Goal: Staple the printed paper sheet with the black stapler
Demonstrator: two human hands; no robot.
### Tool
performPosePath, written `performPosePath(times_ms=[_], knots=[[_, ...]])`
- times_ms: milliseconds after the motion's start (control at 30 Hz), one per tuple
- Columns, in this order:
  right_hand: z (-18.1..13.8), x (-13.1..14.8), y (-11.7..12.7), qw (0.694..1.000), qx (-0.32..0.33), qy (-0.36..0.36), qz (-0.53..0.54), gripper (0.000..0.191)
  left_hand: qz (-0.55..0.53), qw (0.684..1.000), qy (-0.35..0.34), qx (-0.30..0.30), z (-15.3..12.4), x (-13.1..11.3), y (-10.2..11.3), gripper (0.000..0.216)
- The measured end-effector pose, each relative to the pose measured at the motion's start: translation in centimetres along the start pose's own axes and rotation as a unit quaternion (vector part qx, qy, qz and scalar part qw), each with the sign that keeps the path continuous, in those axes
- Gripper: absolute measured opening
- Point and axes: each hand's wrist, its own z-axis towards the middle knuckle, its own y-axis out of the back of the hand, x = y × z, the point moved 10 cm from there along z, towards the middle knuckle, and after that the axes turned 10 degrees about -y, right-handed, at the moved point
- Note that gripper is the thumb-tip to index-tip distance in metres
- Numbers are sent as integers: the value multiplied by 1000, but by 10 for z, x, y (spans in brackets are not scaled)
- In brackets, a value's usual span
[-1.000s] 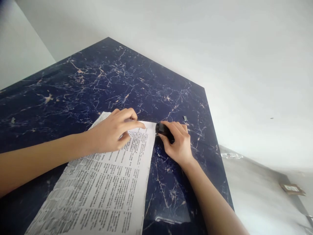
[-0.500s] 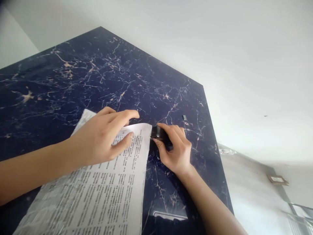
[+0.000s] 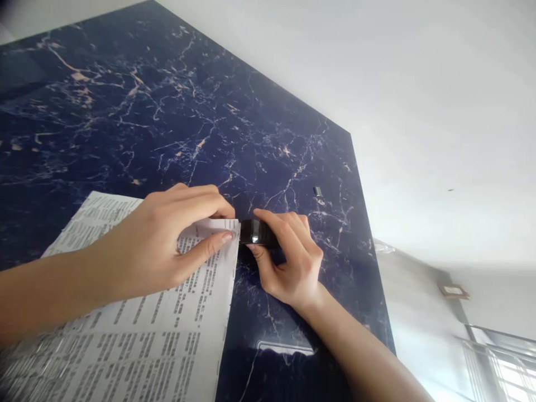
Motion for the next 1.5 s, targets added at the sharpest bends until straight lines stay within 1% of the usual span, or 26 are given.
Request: performPosePath(times_ms=[133, 267, 433, 533, 700, 900, 1100, 1367, 1500], knots=[[-1, 0, -2, 1000, 9, -1, 10, 39, 1, 1000, -4, 11, 0, 1, -4, 13], [0, 2, -2, 1000, 11, 0, 4, 36, -1, 1000, -4, -6, 1, 0, 0, 14], [0, 3, -4, 1000, 22, 1, 3, 35, -6, 1000, -3, -1, 1, 1, 1, 13], [0, 3, -4, 1000, 23, 1, 8, 35, -22, 1000, -5, 1, 1, 2, -1, 13], [1, 1, -5, 1000, 28, -5, 3, 33, -49, 999, -9, -2, 0, 2, -2, 18], [1, 0, -4, 1000, 27, -2, -4, 32, -39, 999, 2, -13, 0, 3, 1, 13], [1, 1, -6, 999, 32, -1, 1, 33, -17, 1000, -8, -15, 0, 3, 0, 12], [-1, 4, -5, 1000, 24, 7, -12, 33, -14, 1000, -14, -20, -1, 1, 0, 11], [-2, 7, -3, 999, 10, 22, -22, 36, -31, 999, -4, -36, -2, 3, 2, 12]])
